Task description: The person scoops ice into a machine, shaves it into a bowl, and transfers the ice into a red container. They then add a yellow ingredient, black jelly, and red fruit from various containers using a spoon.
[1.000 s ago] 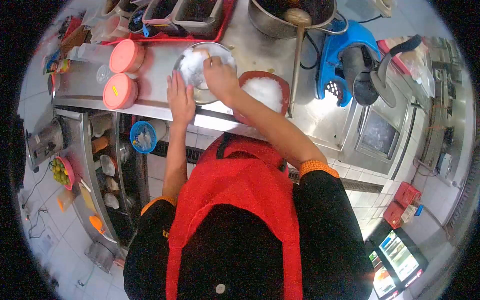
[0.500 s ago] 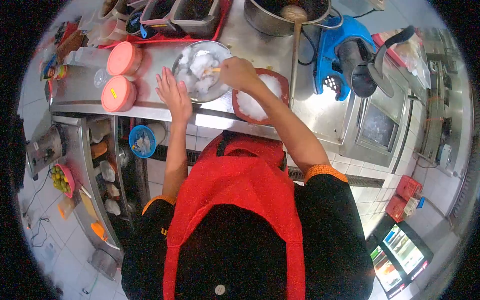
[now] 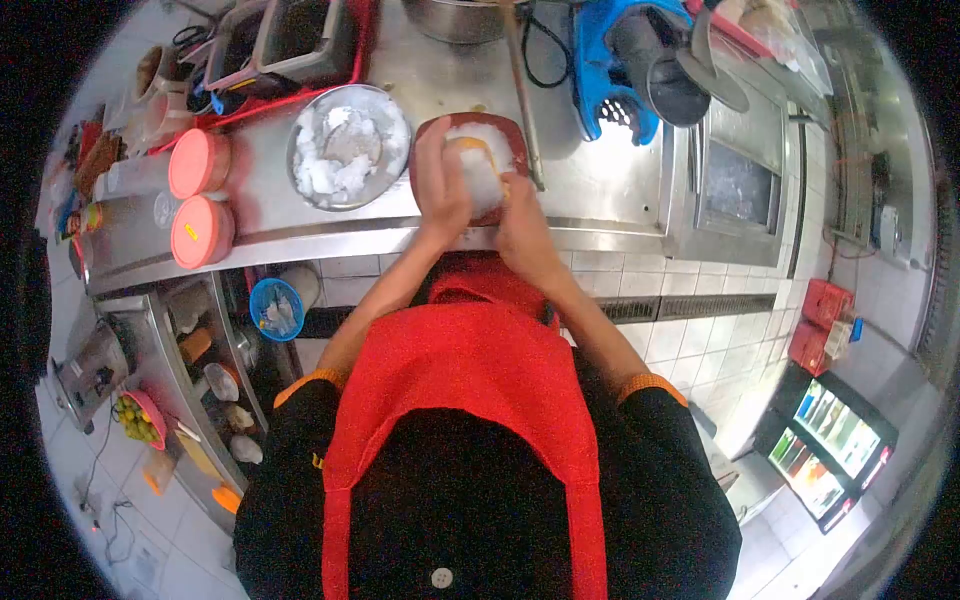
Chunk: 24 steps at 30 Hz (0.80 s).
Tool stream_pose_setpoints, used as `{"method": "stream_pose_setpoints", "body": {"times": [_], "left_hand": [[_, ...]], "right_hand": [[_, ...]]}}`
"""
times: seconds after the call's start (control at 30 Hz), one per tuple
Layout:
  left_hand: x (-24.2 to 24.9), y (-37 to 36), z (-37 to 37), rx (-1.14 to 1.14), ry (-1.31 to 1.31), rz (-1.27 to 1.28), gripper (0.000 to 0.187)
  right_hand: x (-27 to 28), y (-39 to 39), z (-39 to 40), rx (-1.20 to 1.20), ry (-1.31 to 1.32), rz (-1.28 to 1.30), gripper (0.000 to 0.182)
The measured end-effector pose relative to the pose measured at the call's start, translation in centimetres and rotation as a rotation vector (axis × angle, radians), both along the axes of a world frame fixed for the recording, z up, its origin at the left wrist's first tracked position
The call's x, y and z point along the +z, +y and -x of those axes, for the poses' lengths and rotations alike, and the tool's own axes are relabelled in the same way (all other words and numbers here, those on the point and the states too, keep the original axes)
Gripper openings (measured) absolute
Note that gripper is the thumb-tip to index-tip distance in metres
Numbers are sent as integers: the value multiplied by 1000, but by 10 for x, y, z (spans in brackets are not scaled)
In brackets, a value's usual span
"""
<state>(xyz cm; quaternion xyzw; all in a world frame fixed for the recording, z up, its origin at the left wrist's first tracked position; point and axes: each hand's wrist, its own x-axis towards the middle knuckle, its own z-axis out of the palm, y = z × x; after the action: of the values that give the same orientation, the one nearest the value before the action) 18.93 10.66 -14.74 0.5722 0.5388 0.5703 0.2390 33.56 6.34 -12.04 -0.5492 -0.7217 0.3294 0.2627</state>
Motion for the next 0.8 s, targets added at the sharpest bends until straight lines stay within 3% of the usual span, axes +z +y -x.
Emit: {"method": "stream_pose_setpoints", "body": {"times": [0.1,0.23,0.33,0.4,0.43,0.5,0.63,0.7,0.8], "left_hand": [[-5,7,-22,-26,15,27,41],[-11,-1,-20,-92,196,46,45],[-4,-13,-14,-171,325,115,50],[7,-23,-12,-211,647,242,56],[7,-25,-11,-205,652,245,56],[5,-28,-11,-191,954,273,67],[13,-22,-7,-220,727,250,61],[10,-17,0,-175,184,84,54],[3,0,-9,-119,111,113,48]], "right_hand": [[-12,-9,5,-60,-24,-150,51],[-6,-14,-2,-182,34,-42,49],[-7,-16,-16,-118,-4,-72,45],[0,-15,-22,-95,14,-99,40],[4,-14,-25,-90,20,-98,40],[25,-6,-29,-267,14,42,32],[69,15,-47,-372,23,141,21],[83,15,-50,-372,-16,389,14],[43,3,-42,-261,76,290,15]]}}
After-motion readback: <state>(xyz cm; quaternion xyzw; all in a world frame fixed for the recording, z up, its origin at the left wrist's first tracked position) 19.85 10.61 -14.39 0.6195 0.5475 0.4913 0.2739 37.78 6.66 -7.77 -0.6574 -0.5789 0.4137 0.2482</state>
